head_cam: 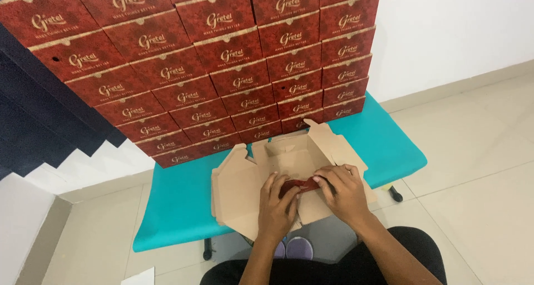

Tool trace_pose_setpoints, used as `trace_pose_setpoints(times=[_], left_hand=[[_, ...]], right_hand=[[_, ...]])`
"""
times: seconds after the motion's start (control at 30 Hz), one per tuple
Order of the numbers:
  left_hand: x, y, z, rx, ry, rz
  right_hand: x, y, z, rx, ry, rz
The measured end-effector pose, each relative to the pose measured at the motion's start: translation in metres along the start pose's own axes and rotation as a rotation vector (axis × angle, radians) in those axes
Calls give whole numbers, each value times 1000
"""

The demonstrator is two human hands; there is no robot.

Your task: The person sits on the floor and folds a flat cardboard sheet into a small box. They tuck the flaps to form the sides and then place a decorative lid on top. The person repeats this process with another sheet, creating a second box and placing it next to the first one.

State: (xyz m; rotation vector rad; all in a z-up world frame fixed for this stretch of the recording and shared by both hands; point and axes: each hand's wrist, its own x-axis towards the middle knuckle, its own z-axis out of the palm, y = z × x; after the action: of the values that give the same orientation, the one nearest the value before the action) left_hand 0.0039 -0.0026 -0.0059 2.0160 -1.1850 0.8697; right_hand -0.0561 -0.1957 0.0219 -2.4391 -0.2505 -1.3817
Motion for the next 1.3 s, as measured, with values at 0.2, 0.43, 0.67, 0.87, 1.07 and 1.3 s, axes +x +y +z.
trace_pose_setpoints(times=[0.2, 0.43, 0.67, 0.87, 1.07, 1.3], left_hand=[[4, 3, -5, 14, 8, 26], [0, 0, -2, 17, 10, 28], [3, 3, -5, 23, -13, 24], [0, 1, 1, 25, -3, 8], [-5, -1, 3, -21, -3, -61], [18, -8, -4, -203, -174, -395]], right_hand=[[1, -3, 0, -3, 18, -33], [-3, -2, 6, 13, 35, 68], [-6, -7, 8, -74, -17, -122], [-11, -2, 10, -124, -142, -138], [-10, 13, 6, -40, -272, -122], [22, -6, -11, 35, -451, 42]])
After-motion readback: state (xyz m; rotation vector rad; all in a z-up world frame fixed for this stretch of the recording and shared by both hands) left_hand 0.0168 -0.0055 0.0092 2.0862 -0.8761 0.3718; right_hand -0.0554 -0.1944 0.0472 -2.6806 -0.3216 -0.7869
